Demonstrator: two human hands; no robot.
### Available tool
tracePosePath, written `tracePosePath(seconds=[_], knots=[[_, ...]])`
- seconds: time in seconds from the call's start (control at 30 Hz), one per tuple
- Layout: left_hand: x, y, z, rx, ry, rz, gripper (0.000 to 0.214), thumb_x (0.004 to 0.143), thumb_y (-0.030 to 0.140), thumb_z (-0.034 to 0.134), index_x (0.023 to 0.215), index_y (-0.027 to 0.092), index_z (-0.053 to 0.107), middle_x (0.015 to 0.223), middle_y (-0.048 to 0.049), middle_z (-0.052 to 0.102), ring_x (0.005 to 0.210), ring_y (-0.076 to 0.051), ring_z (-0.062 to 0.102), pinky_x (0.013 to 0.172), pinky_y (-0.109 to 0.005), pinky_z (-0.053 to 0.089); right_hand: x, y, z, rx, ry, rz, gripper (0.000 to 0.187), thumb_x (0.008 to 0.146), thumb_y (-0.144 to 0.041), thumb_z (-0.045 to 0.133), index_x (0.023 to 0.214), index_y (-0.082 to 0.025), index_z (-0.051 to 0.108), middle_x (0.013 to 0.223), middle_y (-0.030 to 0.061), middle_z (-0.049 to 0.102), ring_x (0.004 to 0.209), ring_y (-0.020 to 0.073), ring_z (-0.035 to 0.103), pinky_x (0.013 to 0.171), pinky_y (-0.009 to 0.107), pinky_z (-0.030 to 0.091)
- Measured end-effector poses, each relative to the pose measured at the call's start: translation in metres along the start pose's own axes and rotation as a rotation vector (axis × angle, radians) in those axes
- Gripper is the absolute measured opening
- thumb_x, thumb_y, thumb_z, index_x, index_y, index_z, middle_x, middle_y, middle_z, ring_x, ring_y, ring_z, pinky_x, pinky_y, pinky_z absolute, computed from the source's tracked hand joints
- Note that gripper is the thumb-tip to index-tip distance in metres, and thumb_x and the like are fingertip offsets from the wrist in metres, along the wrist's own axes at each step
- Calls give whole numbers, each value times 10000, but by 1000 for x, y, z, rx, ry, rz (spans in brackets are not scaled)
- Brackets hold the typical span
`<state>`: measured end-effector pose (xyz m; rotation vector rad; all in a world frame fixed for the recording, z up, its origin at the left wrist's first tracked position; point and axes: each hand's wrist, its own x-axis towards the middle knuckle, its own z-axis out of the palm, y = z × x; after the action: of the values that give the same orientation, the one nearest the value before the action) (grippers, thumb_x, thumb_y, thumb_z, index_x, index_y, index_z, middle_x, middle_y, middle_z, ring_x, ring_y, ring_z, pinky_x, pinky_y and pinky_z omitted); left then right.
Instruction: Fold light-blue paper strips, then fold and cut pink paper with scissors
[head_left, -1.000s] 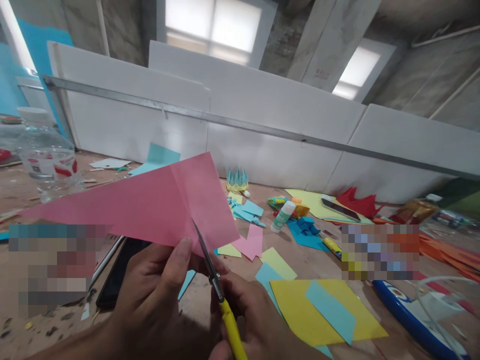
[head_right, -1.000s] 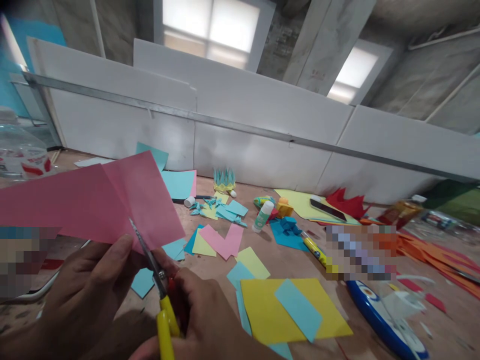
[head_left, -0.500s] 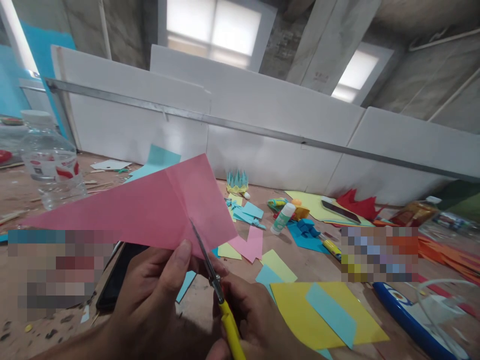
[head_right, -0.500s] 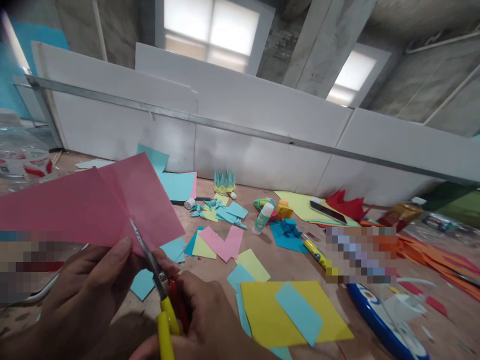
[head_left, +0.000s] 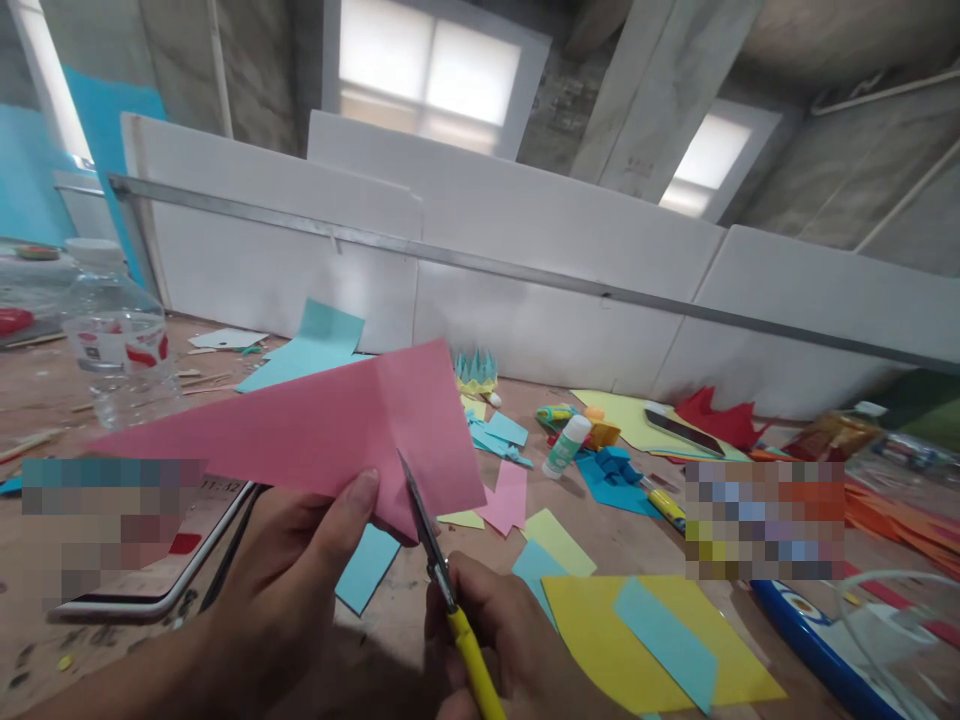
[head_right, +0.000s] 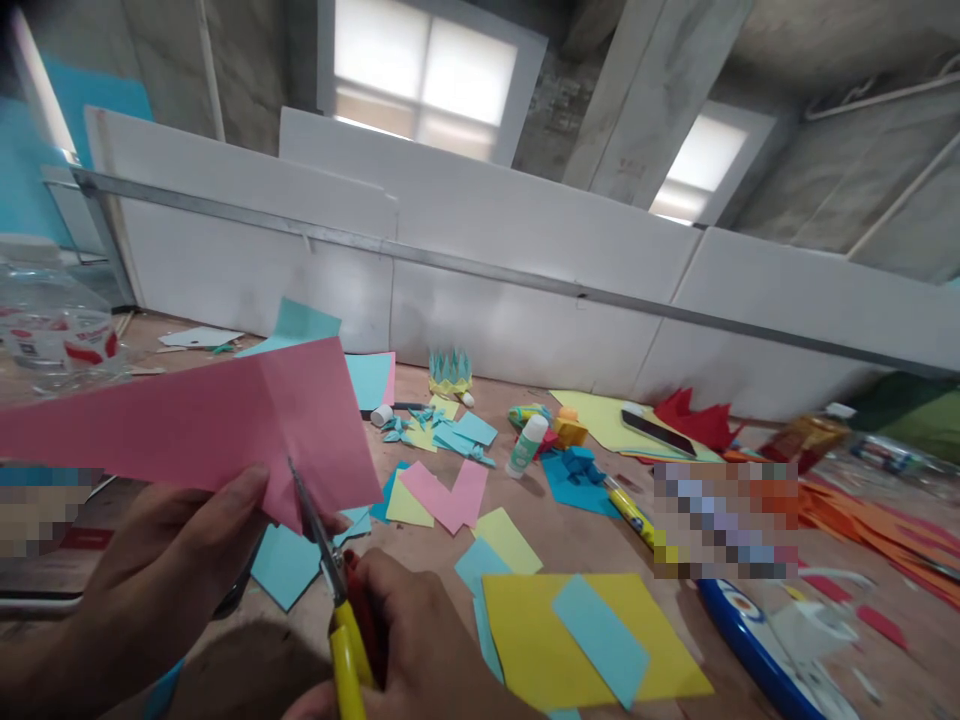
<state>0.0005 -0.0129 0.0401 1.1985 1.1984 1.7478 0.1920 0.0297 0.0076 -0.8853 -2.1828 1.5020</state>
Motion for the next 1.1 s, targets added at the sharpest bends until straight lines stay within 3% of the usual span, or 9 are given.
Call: tracePosePath(seconds=[0.1, 0.23, 0.4, 0.53, 0.63, 0.73, 0.83, 0.97, 1.1], knots=[[-4, 4, 3, 82, -1, 5, 459, 845, 408, 612, 441, 242, 473, 319, 53, 353, 467, -162, 536, 618, -284, 541, 0, 1, 0, 25, -11, -7, 777, 491, -855, 713, 811, -197, 452, 602, -60, 412, 520, 62, 286, 403, 175, 207], [-6, 6, 4, 182, -19, 56, 417, 828, 423, 611, 468, 243, 505, 342, 31, 389, 568, -213, 609, 619, -297, 543, 1, -2, -1, 41, -36, -15, 820, 484, -901, 664, 845, -189, 477, 644, -34, 460, 554, 75, 313, 418, 179, 226], [-8, 4, 5, 170, -65, 99, 392, 827, 375, 624, 474, 245, 513, 357, 34, 381, 620, -217, 640, 656, -287, 543, -2, -8, 1, 30, 18, -6, 743, 567, -857, 667, 834, -187, 490, 616, -47, 421, 549, 76, 291, 435, 192, 222], [-12, 6, 10, 104, -27, 29, 443, 843, 438, 611, 453, 249, 521, 324, 39, 312, 608, -228, 634, 645, -304, 546, -6, -13, 2, 17, 46, -25, 530, 717, -664, 692, 833, -188, 489, 620, -58, 404, 542, 70, 303, 453, 198, 235], [-16, 8, 12, 117, 10, -11, 391, 848, 455, 609, 531, 228, 639, 310, 52, 331, 441, -168, 502, 544, -276, 503, -6, -12, 2, 37, 37, -23, 428, 730, -549, 694, 824, -188, 484, 626, -53, 418, 541, 72, 322, 456, 200, 242], [-17, 8, 11, 151, -6, -51, 391, 864, 468, 601, 577, 212, 672, 314, 57, 373, 326, -98, 276, 361, -227, 320, -6, -10, 2, 32, 52, -25, 405, 699, -513, 704, 805, -189, 484, 613, -51, 426, 538, 77, 329, 464, 207, 252], [-14, 6, 7, 149, -59, -32, 426, 880, 486, 585, 562, 213, 663, 303, 61, 345, 316, -89, 223, 334, -220, 267, -6, -9, 2, 32, 73, -13, 430, 669, -527, 724, 791, -190, 485, 608, -46, 440, 539, 82, 335, 459, 210, 247], [-9, 2, 3, 99, -171, 46, 386, 905, 475, 554, 677, 224, 740, 406, 42, 496, 382, -106, 376, 573, -247, 517, -5, -11, 2, 28, 72, 22, 464, 650, -546, 752, 767, -188, 481, 589, -54, 435, 534, 78, 336, 456, 207, 243], [-8, -3, 2, 15, -180, 5, 306, 889, 445, 594, 767, 223, 765, 619, -8, 676, 596, -156, 607, 664, -244, 557, -5, -11, 2, 34, 89, 38, 485, 626, -543, 783, 761, -188, 481, 576, -56, 448, 524, 74, 345, 460, 206, 261]])
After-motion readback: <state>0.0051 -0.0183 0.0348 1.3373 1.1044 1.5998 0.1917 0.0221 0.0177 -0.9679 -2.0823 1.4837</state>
